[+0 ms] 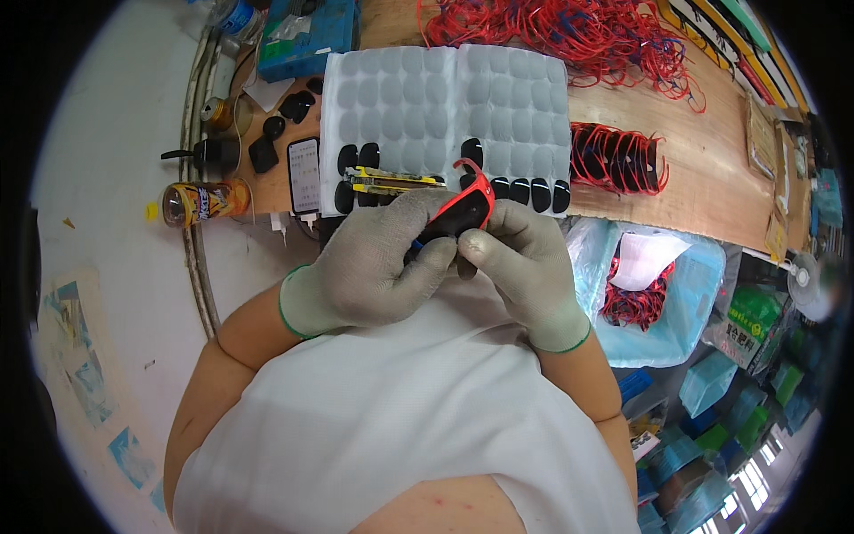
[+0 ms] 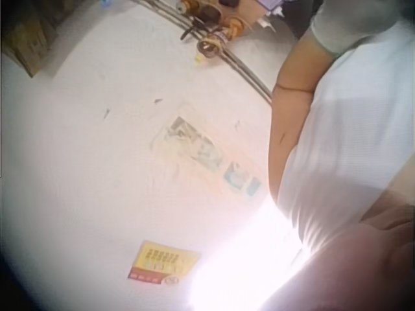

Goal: The person repeatedly picks black oval components from a foam tray and attaches red wires to them by hand. They place each wired unit into a blue bin and continue the cycle. A smartphone and utility knife are visible on the table but not used.

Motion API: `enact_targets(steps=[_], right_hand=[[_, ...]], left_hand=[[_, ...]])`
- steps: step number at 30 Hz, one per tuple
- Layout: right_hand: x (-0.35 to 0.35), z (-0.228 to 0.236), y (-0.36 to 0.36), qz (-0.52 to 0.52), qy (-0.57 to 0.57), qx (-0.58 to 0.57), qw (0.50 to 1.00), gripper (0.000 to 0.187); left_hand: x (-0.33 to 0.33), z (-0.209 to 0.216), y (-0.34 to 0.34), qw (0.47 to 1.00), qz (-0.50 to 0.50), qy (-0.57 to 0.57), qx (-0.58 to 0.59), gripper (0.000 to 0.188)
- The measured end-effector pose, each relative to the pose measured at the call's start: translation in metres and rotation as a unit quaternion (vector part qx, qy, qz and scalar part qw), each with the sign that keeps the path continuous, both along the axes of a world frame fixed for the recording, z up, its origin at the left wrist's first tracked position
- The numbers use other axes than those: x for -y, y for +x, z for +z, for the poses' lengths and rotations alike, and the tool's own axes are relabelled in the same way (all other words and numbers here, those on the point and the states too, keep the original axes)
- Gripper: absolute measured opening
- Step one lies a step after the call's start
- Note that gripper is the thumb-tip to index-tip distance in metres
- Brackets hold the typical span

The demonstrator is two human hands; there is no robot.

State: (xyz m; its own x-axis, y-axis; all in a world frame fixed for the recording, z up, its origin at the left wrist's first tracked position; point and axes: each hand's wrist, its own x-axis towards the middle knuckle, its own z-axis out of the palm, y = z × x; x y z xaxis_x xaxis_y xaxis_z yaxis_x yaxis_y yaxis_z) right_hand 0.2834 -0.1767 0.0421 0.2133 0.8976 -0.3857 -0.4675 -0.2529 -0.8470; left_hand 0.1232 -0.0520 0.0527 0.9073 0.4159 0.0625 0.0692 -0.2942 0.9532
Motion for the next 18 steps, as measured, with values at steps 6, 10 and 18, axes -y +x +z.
enact_targets(steps=[6, 10, 18], right_hand=[[0.004, -0.011, 0.02, 0.037, 0.036, -0.017, 0.999, 0.026], [-0.002, 0.005, 0.025, 0.059, 0.041, -0.024, 0.997, 0.031], [-0.021, -0.008, 0.01, 0.005, 0.146, 0.226, 0.963, 0.044]], left_hand=[[0.013, 0.013, 0.016, 0.991, 0.019, 0.134, 0.011, 0.038], [0.017, 0.015, 0.018, 0.979, 0.06, 0.175, 0.082, 0.038], [-0.009, 0.007, -0.012, 0.991, -0.037, 0.105, -0.069, 0.039]])
